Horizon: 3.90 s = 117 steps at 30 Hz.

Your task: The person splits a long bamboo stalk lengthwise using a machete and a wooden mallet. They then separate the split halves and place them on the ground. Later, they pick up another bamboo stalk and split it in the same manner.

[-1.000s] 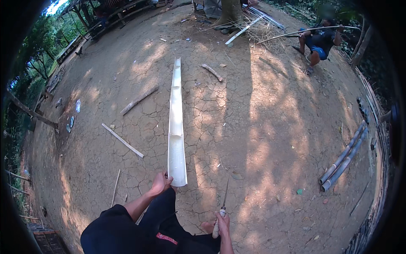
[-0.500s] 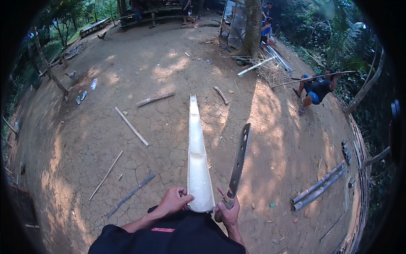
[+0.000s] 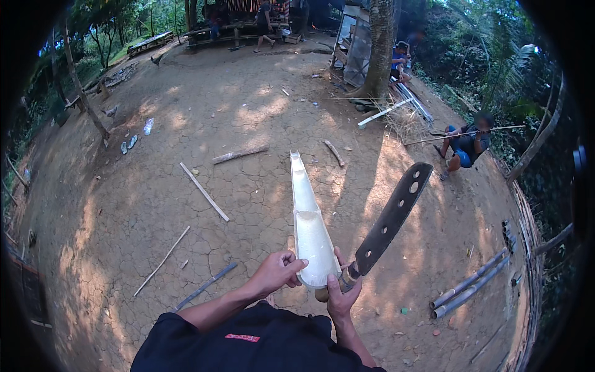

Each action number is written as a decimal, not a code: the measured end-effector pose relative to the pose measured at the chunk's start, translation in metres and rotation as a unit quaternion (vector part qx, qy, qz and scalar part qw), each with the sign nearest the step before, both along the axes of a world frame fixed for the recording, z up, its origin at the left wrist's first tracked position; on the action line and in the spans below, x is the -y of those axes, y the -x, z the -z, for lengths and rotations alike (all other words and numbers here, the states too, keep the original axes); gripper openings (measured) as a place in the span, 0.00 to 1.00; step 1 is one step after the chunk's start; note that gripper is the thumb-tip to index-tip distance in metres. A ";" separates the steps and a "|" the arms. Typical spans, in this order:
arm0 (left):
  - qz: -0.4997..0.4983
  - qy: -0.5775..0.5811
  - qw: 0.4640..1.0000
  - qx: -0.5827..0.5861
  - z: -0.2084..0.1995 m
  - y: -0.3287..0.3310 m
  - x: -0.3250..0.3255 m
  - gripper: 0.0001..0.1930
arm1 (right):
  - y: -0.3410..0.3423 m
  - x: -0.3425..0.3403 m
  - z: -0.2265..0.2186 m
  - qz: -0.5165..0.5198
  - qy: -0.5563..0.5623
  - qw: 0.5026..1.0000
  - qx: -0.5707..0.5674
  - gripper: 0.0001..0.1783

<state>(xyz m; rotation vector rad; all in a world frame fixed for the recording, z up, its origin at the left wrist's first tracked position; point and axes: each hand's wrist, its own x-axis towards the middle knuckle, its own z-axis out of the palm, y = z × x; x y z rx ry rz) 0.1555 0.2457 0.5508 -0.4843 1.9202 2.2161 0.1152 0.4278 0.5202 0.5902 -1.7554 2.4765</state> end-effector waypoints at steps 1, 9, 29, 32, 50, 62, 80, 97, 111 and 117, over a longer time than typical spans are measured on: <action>-0.007 0.000 1.000 -0.019 0.000 0.000 0.004 0.19 | 0.003 0.005 0.000 0.004 -0.001 1.000 -0.016 0.23; -0.059 0.038 0.954 -0.290 -0.001 -0.013 -0.005 0.42 | 0.027 0.027 -0.019 0.025 0.021 0.999 -0.037 0.25; -0.124 0.447 0.768 -0.441 -0.047 0.111 0.015 0.29 | 0.037 -0.062 -0.067 -0.025 -0.110 0.994 -0.010 0.17; -0.140 0.447 0.750 -0.467 -0.055 0.121 0.003 0.27 | 0.030 -0.062 -0.071 -0.005 -0.148 0.989 -0.010 0.12; -0.136 0.462 0.746 -0.459 -0.055 0.139 -0.030 0.27 | 0.037 -0.065 -0.065 0.008 -0.229 0.972 0.044 0.09; -0.112 0.418 0.799 -0.418 -0.047 0.132 -0.044 0.23 | 0.033 -0.074 -0.075 0.035 -0.306 0.951 0.000 0.08; -0.073 0.447 0.788 -0.417 -0.026 0.125 -0.083 0.27 | 0.033 -0.120 -0.041 0.018 -0.288 0.958 0.003 0.08; -0.079 0.447 0.781 -0.429 -0.019 0.144 -0.120 0.28 | 0.049 -0.152 -0.029 0.019 -0.264 0.964 0.030 0.07; -0.108 0.458 0.740 -0.481 -0.047 0.180 -0.122 0.30 | 0.078 -0.147 -0.064 0.028 -0.275 0.961 0.028 0.10; -0.108 0.448 0.764 -0.451 -0.073 0.215 -0.113 0.29 | 0.108 -0.141 -0.091 0.017 -0.251 0.967 0.036 0.22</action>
